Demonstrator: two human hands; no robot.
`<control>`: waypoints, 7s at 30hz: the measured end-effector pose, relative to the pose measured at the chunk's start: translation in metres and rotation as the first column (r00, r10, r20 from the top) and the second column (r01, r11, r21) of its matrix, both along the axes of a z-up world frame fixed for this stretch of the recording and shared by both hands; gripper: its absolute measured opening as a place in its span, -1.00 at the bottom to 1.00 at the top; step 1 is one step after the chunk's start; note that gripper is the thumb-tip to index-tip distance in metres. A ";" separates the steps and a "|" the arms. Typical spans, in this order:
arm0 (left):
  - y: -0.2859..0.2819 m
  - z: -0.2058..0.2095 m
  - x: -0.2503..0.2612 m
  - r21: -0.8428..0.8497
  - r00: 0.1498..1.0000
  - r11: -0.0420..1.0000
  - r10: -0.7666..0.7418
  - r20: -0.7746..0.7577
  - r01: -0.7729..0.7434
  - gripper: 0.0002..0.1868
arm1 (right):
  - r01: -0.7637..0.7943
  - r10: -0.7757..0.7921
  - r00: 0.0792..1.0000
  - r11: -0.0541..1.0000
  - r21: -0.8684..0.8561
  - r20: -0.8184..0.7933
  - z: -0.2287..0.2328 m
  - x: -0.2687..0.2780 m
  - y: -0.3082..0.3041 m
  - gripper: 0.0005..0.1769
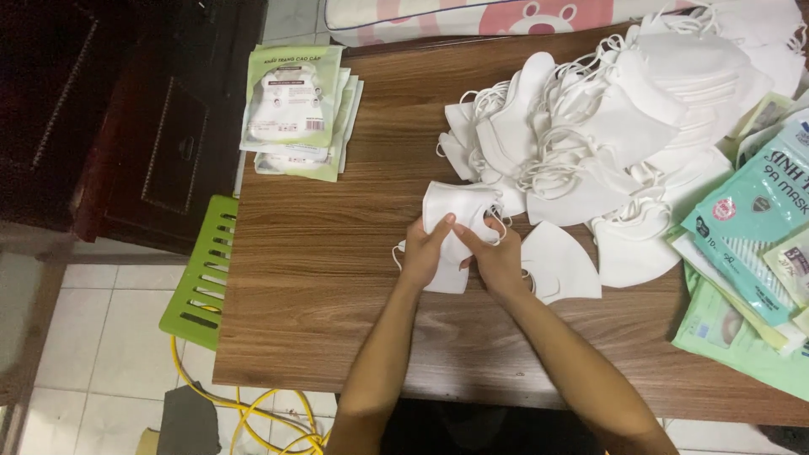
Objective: Sorting, folding, and stacking white face masks on a wooden table for packaging.
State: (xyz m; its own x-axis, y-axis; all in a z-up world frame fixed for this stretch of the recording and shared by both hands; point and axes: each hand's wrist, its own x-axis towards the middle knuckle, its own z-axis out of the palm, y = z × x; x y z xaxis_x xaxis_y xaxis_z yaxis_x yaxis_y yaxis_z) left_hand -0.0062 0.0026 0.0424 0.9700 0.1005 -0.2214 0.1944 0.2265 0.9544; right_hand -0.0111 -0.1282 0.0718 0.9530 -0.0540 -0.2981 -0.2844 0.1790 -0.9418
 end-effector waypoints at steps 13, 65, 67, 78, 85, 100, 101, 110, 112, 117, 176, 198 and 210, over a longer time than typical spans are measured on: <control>0.019 0.029 0.010 -0.223 0.888 0.860 0.446 -0.108 -0.459 -0.61 | -0.013 0.267 0.861 0.863 -0.505 0.432 -0.044 0.001 -0.003 -0.85; 0.000 0.016 0.011 -0.319 0.994 0.946 0.029 -0.101 -0.060 -0.14 | -0.163 0.157 0.986 0.966 -0.198 -0.047 -0.033 0.003 -0.009 -0.91; 0.002 0.013 0.011 -0.301 0.995 0.952 0.019 -0.102 -0.049 -0.05 | -0.171 0.166 0.985 0.961 -0.217 -0.039 -0.030 0.003 -0.009 -0.92; 0.002 -0.019 0.022 -0.076 0.984 0.986 0.143 -0.108 -0.151 -0.65 | -0.179 0.176 0.984 0.951 -0.253 -0.034 -0.013 0.001 -0.006 -0.87; 0.017 0.005 0.016 -0.127 0.963 0.955 0.265 -0.044 -0.269 -0.55 | 0.264 -0.064 0.887 0.883 -0.389 0.456 -0.004 -0.001 -0.045 -0.76; 0.024 0.008 0.015 -0.214 0.975 0.952 0.218 -0.036 -0.220 -0.48 | 0.239 0.078 0.960 0.273 -0.932 0.269 0.028 -0.004 -0.162 -0.73; 0.025 0.009 0.014 -0.210 0.976 0.953 0.213 -0.039 -0.216 -0.48 | 0.277 0.140 0.939 0.239 -0.931 0.315 0.023 -0.004 -0.168 -0.80; 0.027 -0.004 0.020 -0.234 0.974 0.948 0.224 0.008 -0.216 -0.52 | 0.729 0.378 0.597 0.111 -0.675 0.707 0.015 -0.013 -0.204 -0.92; 0.028 -0.006 0.019 -0.242 0.975 0.946 0.223 0.003 -0.216 -0.52 | 0.784 0.406 0.534 0.091 -0.614 0.742 0.030 -0.019 -0.203 -0.91; 0.028 0.000 0.017 -0.244 0.978 0.949 0.207 -0.002 -0.201 -0.56 | 0.782 0.389 0.382 0.347 -0.518 0.838 0.088 -0.041 -0.181 -0.82; 0.036 -0.012 0.018 -0.089 0.998 0.995 -0.048 0.036 0.051 -0.55 | -0.312 0.460 0.788 0.872 -0.378 0.409 0.070 -0.015 -0.047 -0.83; 0.038 0.006 0.010 -0.020 0.955 0.971 -0.230 0.190 0.238 -0.67 | 0.032 0.284 0.875 0.774 -0.633 0.392 -0.019 0.069 -0.004 -0.62; 0.040 -0.020 0.024 -0.139 0.978 0.968 0.200 -0.067 -0.207 -0.51 | 0.067 0.320 0.840 0.741 -0.668 0.439 0.030 0.028 -0.085 -0.49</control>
